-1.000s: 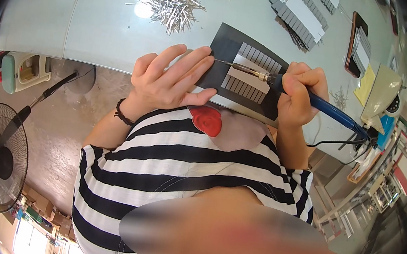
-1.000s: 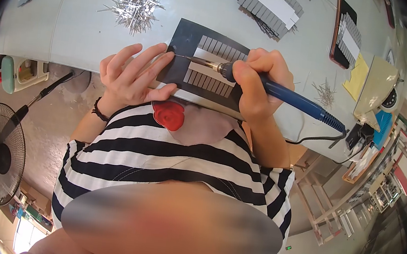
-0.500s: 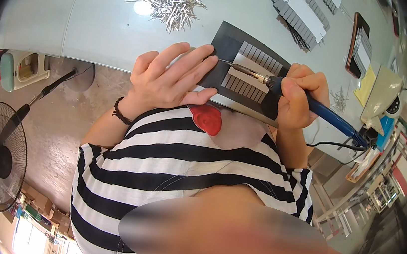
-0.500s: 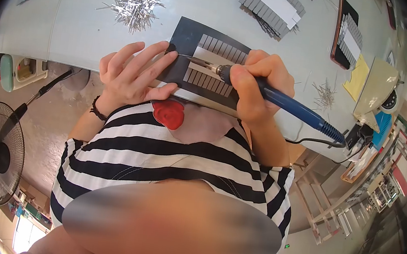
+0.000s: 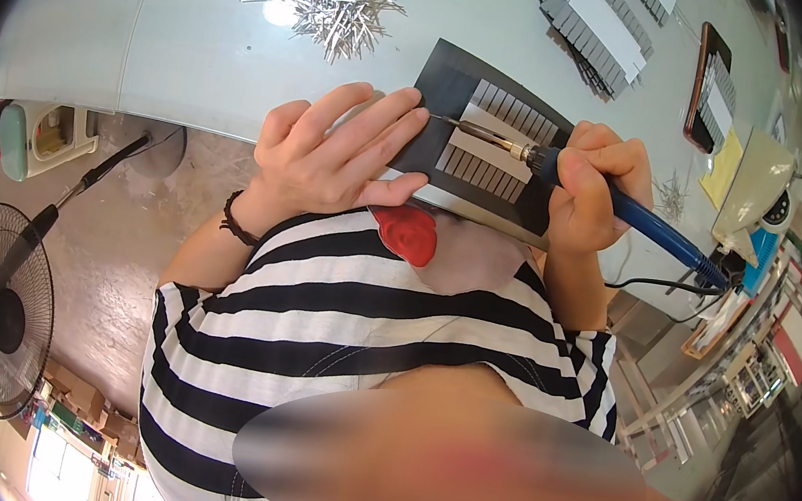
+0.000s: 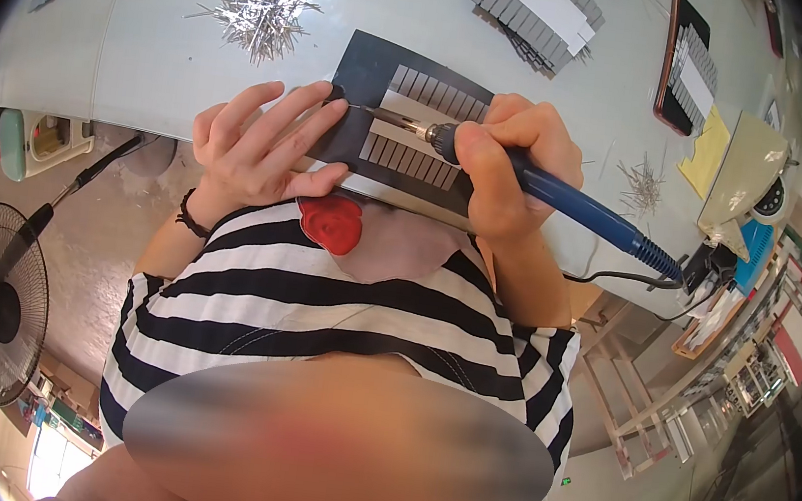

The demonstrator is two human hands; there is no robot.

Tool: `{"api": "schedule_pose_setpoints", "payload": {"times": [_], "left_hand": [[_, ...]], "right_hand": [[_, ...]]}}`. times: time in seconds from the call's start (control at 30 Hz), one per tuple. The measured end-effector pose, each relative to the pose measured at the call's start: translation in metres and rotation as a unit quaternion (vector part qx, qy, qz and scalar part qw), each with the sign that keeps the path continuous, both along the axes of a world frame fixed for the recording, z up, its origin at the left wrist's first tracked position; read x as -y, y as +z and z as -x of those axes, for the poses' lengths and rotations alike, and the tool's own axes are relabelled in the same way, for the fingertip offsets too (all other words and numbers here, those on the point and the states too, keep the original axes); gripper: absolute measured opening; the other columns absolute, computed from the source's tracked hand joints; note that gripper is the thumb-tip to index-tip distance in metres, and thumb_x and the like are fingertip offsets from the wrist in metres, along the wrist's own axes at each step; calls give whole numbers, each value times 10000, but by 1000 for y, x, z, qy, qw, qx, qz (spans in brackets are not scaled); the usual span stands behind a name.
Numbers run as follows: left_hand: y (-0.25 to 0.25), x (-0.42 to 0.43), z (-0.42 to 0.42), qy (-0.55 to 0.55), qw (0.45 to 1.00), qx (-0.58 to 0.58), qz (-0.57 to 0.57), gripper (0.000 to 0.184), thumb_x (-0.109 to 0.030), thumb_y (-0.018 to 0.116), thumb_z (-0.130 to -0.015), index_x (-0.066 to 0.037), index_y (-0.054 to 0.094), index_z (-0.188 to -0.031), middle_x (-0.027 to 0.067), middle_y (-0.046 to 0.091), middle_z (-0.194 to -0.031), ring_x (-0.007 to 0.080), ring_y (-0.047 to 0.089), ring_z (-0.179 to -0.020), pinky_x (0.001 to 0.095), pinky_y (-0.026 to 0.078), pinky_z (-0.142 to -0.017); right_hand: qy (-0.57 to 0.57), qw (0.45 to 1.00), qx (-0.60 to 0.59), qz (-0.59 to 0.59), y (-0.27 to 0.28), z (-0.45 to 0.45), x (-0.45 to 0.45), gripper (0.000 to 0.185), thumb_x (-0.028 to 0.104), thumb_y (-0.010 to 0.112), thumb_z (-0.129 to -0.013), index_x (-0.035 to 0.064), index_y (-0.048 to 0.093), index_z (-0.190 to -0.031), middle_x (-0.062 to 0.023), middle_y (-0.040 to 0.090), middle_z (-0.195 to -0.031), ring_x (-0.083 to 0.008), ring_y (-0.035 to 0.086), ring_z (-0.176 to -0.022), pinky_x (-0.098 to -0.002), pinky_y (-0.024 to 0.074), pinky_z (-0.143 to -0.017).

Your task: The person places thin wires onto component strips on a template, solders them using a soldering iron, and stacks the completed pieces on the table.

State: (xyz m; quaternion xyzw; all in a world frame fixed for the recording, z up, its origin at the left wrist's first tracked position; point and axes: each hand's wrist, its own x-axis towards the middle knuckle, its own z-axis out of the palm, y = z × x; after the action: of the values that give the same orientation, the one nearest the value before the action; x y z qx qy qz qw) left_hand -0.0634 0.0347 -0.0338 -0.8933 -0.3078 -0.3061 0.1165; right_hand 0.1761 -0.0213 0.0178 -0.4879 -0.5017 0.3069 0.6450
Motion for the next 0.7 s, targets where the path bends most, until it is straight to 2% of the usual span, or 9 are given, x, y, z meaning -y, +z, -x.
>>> {"api": "schedule_pose_setpoints", "payload": {"times": [0.3, 0.4, 0.47, 0.7], "left_hand": [[1, 0, -1, 0, 1000, 1, 3, 465, -639, 475, -967, -319, 795, -1076, -157, 730, -1103, 104, 596, -999, 263, 364, -846], [0, 0, -1, -3, 1000, 25, 9, 447, -594, 481, -983, -263, 769, -1069, -143, 723, -1150, 85, 613, -1008, 254, 345, -787], [1, -1, -1, 3, 1000, 2, -2, 460, -639, 473, -967, -324, 795, -1065, -155, 729, -1097, 98, 600, -989, 260, 368, -838], [0, 0, 0, 2, 1000, 10, -3, 453, -635, 482, -963, -324, 793, -1067, -147, 730, -1101, 96, 602, -973, 257, 371, -836]], "right_hand": [[0, 1000, 0, -4, -2, 0, -1, 188, -90, 645, -802, 1, 507, -713, -12, 499, -586, -89, 357, -529, -297, 281, -494], [9, 1000, 9, -5, -1, 0, 0, 184, -94, 639, -800, 1, 507, -714, -10, 496, -585, -89, 355, -526, -295, 280, -489], [12, 1000, 11, -2, 0, -1, 0, 185, -100, 636, -797, 1, 506, -714, -9, 492, -583, -87, 349, -522, -292, 273, -483], [13, 998, 59, 8, 7, 3, -1, 204, -120, 637, -786, 4, 490, -718, -6, 460, -574, -75, 313, -510, -293, 230, -459]]}}
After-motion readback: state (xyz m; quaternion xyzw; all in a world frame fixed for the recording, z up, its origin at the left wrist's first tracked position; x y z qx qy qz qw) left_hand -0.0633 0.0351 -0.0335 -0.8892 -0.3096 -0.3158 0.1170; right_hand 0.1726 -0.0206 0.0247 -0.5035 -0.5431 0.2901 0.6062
